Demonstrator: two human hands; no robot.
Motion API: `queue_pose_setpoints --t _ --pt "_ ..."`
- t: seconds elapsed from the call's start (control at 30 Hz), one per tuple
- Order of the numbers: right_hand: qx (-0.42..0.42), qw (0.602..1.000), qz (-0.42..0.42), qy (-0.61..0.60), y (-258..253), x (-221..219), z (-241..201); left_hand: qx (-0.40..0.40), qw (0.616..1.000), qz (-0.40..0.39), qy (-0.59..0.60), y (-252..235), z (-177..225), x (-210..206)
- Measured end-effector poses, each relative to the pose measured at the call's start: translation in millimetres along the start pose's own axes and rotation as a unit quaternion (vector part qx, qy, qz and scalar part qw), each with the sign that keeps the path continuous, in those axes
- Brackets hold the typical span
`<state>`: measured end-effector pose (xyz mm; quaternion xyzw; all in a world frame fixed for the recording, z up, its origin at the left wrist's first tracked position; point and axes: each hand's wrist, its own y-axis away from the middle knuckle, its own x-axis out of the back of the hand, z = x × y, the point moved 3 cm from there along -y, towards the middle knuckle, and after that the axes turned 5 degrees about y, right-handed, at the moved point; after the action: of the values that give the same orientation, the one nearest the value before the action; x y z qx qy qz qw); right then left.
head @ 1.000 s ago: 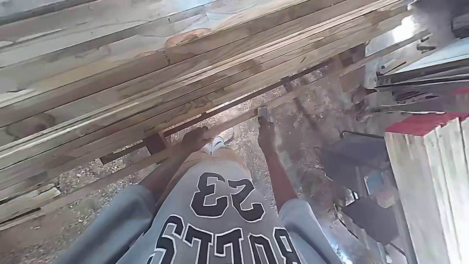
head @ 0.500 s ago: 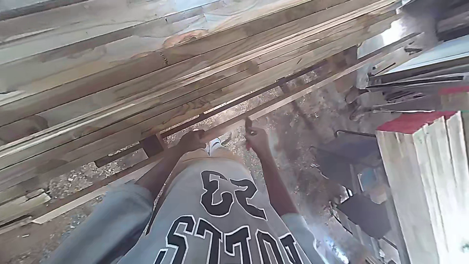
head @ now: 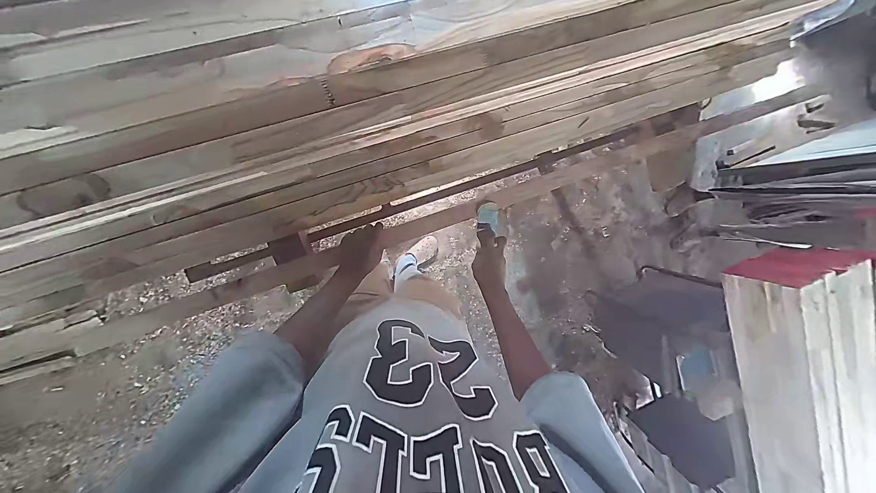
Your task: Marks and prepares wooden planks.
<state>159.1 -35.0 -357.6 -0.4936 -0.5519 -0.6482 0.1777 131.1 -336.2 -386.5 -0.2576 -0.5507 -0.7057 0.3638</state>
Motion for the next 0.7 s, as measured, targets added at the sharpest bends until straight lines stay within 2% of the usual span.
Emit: queue_pose_setpoints --t 0.07,0.13,0.27,0.33,0.43,0.5,0.6,0.67,0.7 --pt "-0.035 0.999 -0.037 0.009 16 14 0 0.007 1.0 -0.01 0.004 -3 2 3" --pt "-0.05 0.998 -0.039 -0.006 24 40 2 -0.003 1.0 -0.002 0.012 -1 0 3" --pt "-0.064 0.996 -0.032 -0.057 -11 86 -16 -0.04 0.998 -0.014 0.041 -1 -4 4" --pt "-0.084 0.993 -0.071 -0.05 -12 82 -48 -0.088 0.994 -0.011 0.066 1 -12 5" --pt "-0.062 0.989 -0.112 -0.069 18 55 -99 -0.212 0.964 0.052 0.153 9 -34 7" --pt "-0.051 0.986 -0.15 -0.056 45 43 -120 -0.242 0.945 0.085 0.204 29 -67 7" --pt "-0.063 0.97 -0.209 -0.112 78 38 -123 -0.231 0.942 0.127 0.207 67 -153 11" --pt "-0.077 0.96 -0.193 -0.19 100 23 -119 -0.169 0.957 0.109 0.208 91 -227 15" --pt "-0.079 0.947 -0.184 -0.252 114 6 -124 -0.104 0.968 0.084 0.213 108 -270 20"
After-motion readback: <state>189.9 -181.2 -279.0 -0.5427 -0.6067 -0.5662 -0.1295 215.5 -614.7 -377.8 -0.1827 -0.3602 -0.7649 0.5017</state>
